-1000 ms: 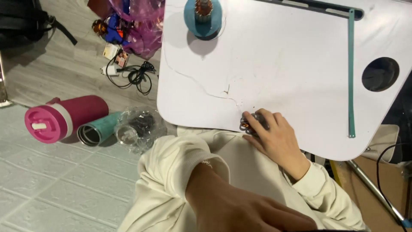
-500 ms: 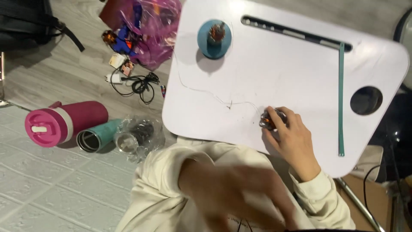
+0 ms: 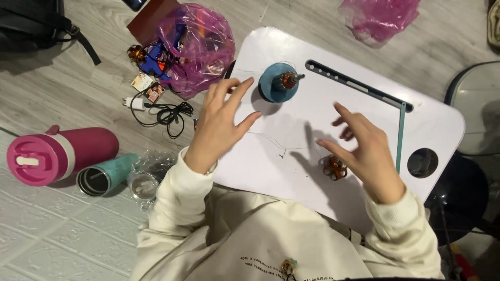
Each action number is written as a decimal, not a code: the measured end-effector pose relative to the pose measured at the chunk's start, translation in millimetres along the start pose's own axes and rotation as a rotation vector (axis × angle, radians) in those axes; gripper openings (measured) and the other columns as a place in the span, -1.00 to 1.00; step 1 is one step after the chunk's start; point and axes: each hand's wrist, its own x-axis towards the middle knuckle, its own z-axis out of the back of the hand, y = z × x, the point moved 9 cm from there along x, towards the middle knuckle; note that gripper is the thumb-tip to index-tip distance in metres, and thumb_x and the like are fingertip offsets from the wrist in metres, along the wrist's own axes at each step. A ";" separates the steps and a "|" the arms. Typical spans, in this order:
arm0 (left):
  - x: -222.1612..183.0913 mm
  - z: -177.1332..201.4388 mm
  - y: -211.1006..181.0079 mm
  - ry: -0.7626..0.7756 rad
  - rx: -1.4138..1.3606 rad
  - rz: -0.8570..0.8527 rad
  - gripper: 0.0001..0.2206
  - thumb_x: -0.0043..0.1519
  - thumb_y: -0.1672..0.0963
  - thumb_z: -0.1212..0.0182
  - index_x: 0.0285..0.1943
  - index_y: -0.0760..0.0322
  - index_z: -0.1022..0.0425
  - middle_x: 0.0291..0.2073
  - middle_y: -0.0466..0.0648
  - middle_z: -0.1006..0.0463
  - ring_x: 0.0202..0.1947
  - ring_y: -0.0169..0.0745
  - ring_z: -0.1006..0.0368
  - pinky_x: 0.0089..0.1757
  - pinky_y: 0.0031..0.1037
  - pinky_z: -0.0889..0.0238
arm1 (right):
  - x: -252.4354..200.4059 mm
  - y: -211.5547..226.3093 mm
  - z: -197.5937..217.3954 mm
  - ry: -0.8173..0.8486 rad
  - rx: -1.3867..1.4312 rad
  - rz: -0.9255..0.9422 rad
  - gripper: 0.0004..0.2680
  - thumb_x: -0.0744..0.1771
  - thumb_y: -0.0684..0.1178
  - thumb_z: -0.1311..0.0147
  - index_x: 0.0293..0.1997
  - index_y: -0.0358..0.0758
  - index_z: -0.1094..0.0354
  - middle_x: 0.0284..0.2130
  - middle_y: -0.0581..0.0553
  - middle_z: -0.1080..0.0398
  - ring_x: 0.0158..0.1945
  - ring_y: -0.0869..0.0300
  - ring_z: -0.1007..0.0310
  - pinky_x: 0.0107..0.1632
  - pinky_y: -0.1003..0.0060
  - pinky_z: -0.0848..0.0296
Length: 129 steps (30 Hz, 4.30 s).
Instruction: Winding copper wire and assembling components onto a small motor armature.
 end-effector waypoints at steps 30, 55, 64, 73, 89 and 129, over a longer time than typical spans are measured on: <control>73.3 -50.7 -12.4 0.204 0.146 -0.562 -0.63 0.10 0.04 -0.42 -0.08 0.42 -0.53 -0.13 0.06 -0.49 -0.07 0.03 -0.39 -0.15 -0.27 -0.23 | 54.5 12.6 -51.5 -0.292 0.257 0.218 -0.88 0.30 -0.32 -0.20 -0.13 -0.34 -0.44 -0.32 -0.16 -0.50 -0.24 -0.03 -0.55 -0.16 0.18 -0.53; 91.5 -41.2 -15.1 0.387 -0.090 -0.395 -0.65 0.21 0.02 -0.39 -0.06 0.41 -0.52 -0.34 0.08 -0.56 -0.24 0.02 -0.48 -0.15 -0.31 -0.30 | 73.8 -0.2 -17.9 -0.303 0.278 0.299 -0.97 0.39 -0.25 -0.09 -0.21 -0.31 -0.42 -0.48 -0.09 -0.15 -0.49 0.11 -0.24 -0.39 0.29 -0.33; 99.1 -22.9 -27.3 0.394 -0.504 -0.248 -0.79 0.09 0.16 -0.46 -0.30 0.39 -0.49 -0.49 0.03 -0.50 -0.44 -0.03 -0.41 -0.30 -0.31 -0.32 | 77.5 11.9 5.6 -0.337 0.391 0.300 -0.96 0.40 -0.24 -0.10 -0.20 -0.28 -0.44 -0.46 -0.09 -0.12 -0.47 0.09 -0.16 -0.37 0.27 -0.27; 78.5 -40.3 -34.4 0.409 -1.010 0.007 -0.72 0.13 0.17 -0.37 -0.06 0.47 -0.51 -0.33 0.04 -0.59 -0.25 -0.26 -0.51 -0.16 -0.42 -0.46 | 60.6 20.5 26.9 -0.376 0.557 0.306 -0.95 0.39 -0.26 -0.08 -0.22 -0.35 -0.44 -0.49 -0.09 -0.10 -0.47 0.18 -0.09 -0.38 0.34 -0.21; 60.3 -58.8 -87.3 0.466 -1.242 0.046 -0.69 0.27 0.07 -0.23 0.03 0.35 -0.29 -0.14 0.24 -0.59 -0.07 -0.09 -0.56 -0.06 -0.38 -0.47 | 27.7 17.5 56.6 -0.459 0.550 0.327 -0.94 0.38 -0.30 -0.08 -0.23 -0.44 -0.46 -0.49 -0.13 -0.10 -0.47 0.18 -0.06 -0.40 0.33 -0.19; 51.9 -123.0 -135.1 0.681 -0.606 -0.035 -0.61 0.26 0.23 0.05 0.30 0.39 -0.17 -0.48 0.01 -0.52 -0.60 -0.17 -0.34 -0.50 -0.40 -0.09 | -39.3 -60.6 89.0 -0.359 0.552 -0.103 -0.63 0.28 -0.25 0.04 0.26 -0.35 -0.20 0.17 -0.25 -0.33 0.18 0.02 -0.38 0.26 0.15 -0.37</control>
